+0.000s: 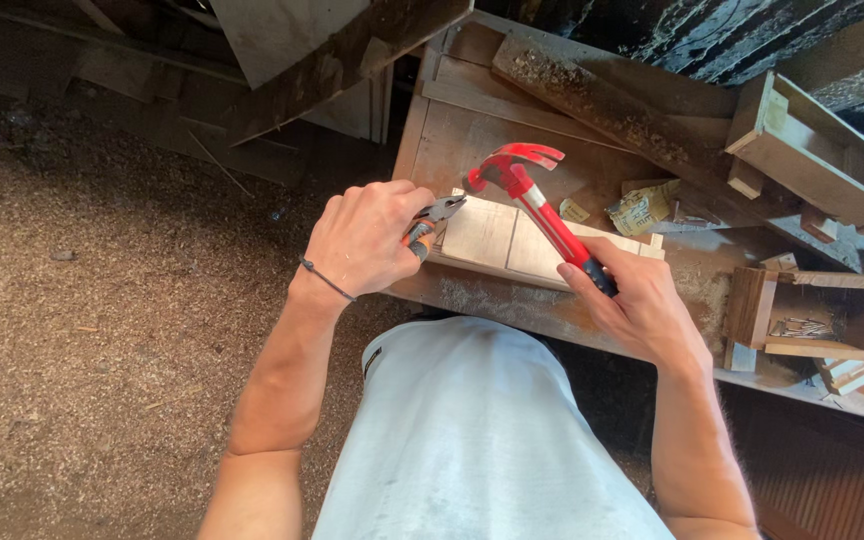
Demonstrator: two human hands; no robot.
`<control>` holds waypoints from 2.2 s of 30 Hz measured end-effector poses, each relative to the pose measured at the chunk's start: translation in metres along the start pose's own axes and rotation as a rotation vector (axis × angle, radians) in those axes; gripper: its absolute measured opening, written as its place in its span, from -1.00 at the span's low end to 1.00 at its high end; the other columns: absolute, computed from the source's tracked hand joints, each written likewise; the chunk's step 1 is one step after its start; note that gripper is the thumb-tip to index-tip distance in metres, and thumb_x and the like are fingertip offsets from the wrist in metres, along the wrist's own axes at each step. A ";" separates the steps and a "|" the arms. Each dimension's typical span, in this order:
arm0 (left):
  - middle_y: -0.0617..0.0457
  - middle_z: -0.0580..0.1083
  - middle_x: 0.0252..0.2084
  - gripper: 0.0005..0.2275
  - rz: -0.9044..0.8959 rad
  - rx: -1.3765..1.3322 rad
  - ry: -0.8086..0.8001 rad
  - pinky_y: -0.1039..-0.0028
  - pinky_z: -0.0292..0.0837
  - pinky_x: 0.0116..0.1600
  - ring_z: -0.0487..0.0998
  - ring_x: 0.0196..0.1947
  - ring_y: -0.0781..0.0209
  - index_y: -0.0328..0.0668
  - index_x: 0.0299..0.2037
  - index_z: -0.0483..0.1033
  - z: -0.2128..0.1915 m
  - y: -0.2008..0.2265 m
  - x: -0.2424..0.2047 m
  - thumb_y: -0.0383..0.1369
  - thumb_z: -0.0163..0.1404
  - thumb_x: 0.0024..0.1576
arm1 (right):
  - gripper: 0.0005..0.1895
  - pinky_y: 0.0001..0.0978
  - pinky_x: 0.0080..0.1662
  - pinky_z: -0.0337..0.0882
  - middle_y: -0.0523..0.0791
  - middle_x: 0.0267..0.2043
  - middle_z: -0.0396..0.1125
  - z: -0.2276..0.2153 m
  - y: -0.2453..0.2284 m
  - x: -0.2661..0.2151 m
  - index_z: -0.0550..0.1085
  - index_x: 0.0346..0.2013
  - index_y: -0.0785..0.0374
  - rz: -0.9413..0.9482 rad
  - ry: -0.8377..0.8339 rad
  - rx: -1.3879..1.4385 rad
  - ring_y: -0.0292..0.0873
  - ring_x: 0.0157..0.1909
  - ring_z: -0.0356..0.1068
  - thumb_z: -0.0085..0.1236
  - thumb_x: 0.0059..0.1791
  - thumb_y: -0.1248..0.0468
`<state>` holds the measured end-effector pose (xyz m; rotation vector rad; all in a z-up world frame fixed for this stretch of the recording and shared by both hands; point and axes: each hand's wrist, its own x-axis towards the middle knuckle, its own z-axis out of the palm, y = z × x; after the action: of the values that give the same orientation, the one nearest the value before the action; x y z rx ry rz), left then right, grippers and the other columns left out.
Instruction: The person uses pliers to hold nails and a hammer to drive them into small wooden boxes on a workbench. They repeatedly position nails, hammer them in, and adjust the boxes to continue assembly.
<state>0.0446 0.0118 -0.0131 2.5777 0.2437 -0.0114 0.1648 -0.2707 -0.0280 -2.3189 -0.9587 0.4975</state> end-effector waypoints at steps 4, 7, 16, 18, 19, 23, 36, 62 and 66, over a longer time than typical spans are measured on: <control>-0.09 0.55 -0.34 -0.83 0.008 -0.036 -0.005 0.10 0.48 -0.32 0.58 -0.36 -0.21 -0.21 -0.26 0.60 -0.003 -0.002 0.002 -0.41 0.17 -0.05 | -0.67 -0.21 -0.39 0.32 -0.02 -0.53 0.37 -0.002 -0.001 0.001 0.51 0.00 0.24 0.003 -0.029 -0.005 -0.07 -0.52 0.34 0.17 0.04 0.11; -0.12 0.55 -0.37 -0.81 -0.020 -0.056 -0.026 0.09 0.48 -0.33 0.58 -0.38 -0.22 -0.18 -0.24 0.63 -0.004 -0.005 0.003 -0.36 0.19 -0.05 | -0.66 -0.20 -0.38 0.32 -0.02 -0.51 0.38 -0.002 -0.001 0.002 0.51 0.01 0.24 0.035 -0.046 0.003 -0.07 -0.52 0.35 0.16 0.05 0.10; -0.20 0.55 -0.46 -0.74 -0.075 -0.085 -0.085 0.10 0.50 -0.29 0.57 -0.41 -0.26 -0.10 -0.16 0.65 0.000 -0.012 0.009 -0.29 0.24 -0.06 | -0.63 -0.19 -0.34 0.34 0.00 -0.48 0.38 0.011 0.009 0.006 0.49 0.06 0.24 0.026 -0.035 0.060 -0.04 -0.46 0.36 0.16 0.04 0.11; -0.21 0.54 -0.48 -0.73 -0.082 -0.098 -0.087 0.10 0.50 -0.29 0.57 -0.43 -0.26 -0.09 -0.16 0.65 0.001 -0.015 0.007 -0.27 0.26 -0.06 | -0.66 -0.19 -0.31 0.35 0.00 -0.47 0.39 0.012 0.009 0.006 0.50 0.04 0.23 -0.016 -0.032 0.065 -0.05 -0.43 0.37 0.16 0.06 0.11; -0.21 0.54 -0.48 -0.73 -0.081 -0.103 -0.082 0.10 0.50 -0.29 0.57 -0.43 -0.27 -0.10 -0.15 0.65 0.002 -0.016 0.006 -0.26 0.26 -0.05 | -0.66 -0.19 -0.31 0.35 0.00 -0.46 0.39 0.012 0.009 0.006 0.51 0.03 0.23 -0.020 -0.026 0.051 -0.04 -0.43 0.38 0.16 0.05 0.11; -0.23 0.54 -0.45 -0.72 0.010 -0.114 -0.002 0.12 0.50 -0.30 0.58 -0.43 -0.25 -0.16 -0.13 0.64 0.007 -0.020 0.002 -0.28 0.27 -0.03 | -0.64 -0.16 -0.28 0.39 0.02 -0.39 0.43 0.003 0.005 0.006 0.48 0.06 0.24 -0.063 -0.007 -0.001 0.01 -0.38 0.43 0.14 0.06 0.12; -0.18 0.56 -0.44 -0.74 0.035 -0.123 0.048 0.16 0.51 -0.34 0.60 -0.43 -0.19 -0.16 -0.15 0.63 0.016 -0.023 -0.003 -0.35 0.23 -0.05 | -0.61 -0.12 -0.25 0.43 0.04 -0.30 0.46 -0.014 -0.019 0.008 0.46 0.13 0.24 -0.194 0.037 -0.010 0.11 -0.31 0.47 0.15 0.04 0.17; -0.17 0.57 -0.38 -0.74 0.052 -0.166 0.090 0.15 0.51 -0.29 0.59 -0.38 -0.20 -0.15 -0.14 0.62 0.025 -0.028 -0.007 -0.36 0.22 -0.06 | -0.59 -0.29 -0.31 0.51 0.02 -0.26 0.50 -0.004 0.014 -0.004 0.44 0.20 0.20 -0.250 0.196 -0.127 -0.09 -0.36 0.50 0.17 0.07 0.18; -0.17 0.57 -0.38 -0.74 0.046 -0.164 0.093 0.13 0.52 -0.28 0.59 -0.38 -0.21 -0.14 -0.14 0.62 0.024 -0.027 -0.007 -0.36 0.22 -0.06 | -0.64 -0.32 -0.34 0.49 -0.04 -0.33 0.54 -0.002 0.010 -0.004 0.47 0.16 0.10 -0.091 -0.166 -0.036 -0.15 -0.43 0.54 0.15 0.05 0.20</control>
<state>0.0341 0.0206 -0.0476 2.4222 0.2106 0.1402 0.1683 -0.2800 -0.0324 -2.2809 -1.1546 0.6478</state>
